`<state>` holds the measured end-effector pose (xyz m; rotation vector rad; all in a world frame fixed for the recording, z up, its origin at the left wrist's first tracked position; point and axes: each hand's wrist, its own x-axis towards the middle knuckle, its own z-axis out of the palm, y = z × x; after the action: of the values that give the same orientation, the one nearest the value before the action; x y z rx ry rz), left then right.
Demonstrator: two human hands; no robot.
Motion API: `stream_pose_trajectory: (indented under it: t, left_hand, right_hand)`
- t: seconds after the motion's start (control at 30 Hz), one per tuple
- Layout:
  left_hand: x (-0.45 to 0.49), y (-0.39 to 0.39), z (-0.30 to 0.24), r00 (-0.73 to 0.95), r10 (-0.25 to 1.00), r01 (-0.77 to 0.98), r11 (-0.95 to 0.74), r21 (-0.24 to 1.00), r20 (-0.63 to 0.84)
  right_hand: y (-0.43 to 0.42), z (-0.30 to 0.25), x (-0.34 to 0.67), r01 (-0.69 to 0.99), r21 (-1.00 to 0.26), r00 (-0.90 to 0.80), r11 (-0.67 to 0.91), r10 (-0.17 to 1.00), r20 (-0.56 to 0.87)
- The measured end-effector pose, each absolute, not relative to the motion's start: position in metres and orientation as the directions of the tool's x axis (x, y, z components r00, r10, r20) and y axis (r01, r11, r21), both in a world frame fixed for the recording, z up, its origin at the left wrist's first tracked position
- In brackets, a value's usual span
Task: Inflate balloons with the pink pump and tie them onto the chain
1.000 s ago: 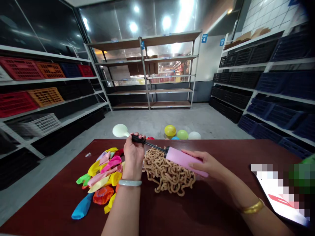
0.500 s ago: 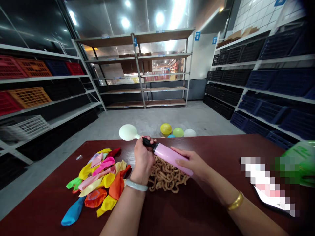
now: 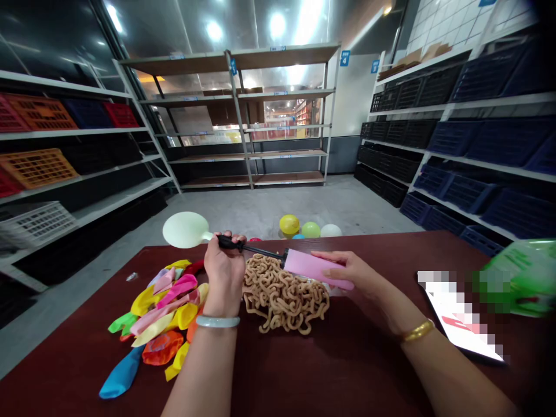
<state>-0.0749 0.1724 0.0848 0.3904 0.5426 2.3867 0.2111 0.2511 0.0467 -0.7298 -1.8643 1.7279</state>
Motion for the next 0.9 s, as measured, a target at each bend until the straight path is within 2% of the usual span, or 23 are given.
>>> stream_pose_trajectory:
  t: [0.23, 0.37, 0.47, 0.57, 0.73, 0.83, 0.9]
  left_hand:
    - [-0.018, 0.185, 0.072, -0.658, 0.749, -0.621, -0.6, 0.505, 0.08]
    - [-0.013, 0.183, 0.073, -0.671, 0.74, -0.609, -0.585, 0.535, 0.045]
    - [-0.033, 0.176, 0.082, -0.709, 0.7, -0.551, -0.628, 0.55, 0.089]
    - [-0.065, 0.168, 0.092, -0.792, 0.603, -0.465, -0.697, 0.546, 0.097]
    - [-0.092, 0.16, 0.096, -0.863, 0.485, -0.352, -0.776, 0.523, 0.139]
    - [-0.081, 0.16, 0.096, -0.876, 0.456, -0.326, -0.799, 0.506, 0.157]
    - [-0.066, 0.163, 0.094, -0.87, 0.469, -0.343, -0.799, 0.494, 0.155]
  right_hand:
    - [0.228, 0.039, 0.182, -0.01, -0.977, -0.675, 0.213, 0.72, 0.164]
    - [0.222, 0.04, 0.179, 0.081, -0.958, -0.749, 0.275, 0.651, 0.123]
    - [0.227, 0.046, 0.185, 0.069, -0.964, -0.818, 0.257, 0.567, 0.093]
    - [0.239, 0.053, 0.2, 0.081, -0.963, -0.857, 0.257, 0.511, 0.065]
    - [0.256, 0.055, 0.224, 0.101, -0.983, -0.875, 0.151, 0.484, -0.016]
    - [0.257, 0.052, 0.225, 0.112, -0.991, -0.875, 0.071, 0.48, -0.064]
    - [0.254, 0.049, 0.219, 0.088, -0.994, -0.869, 0.061, 0.493, -0.046]
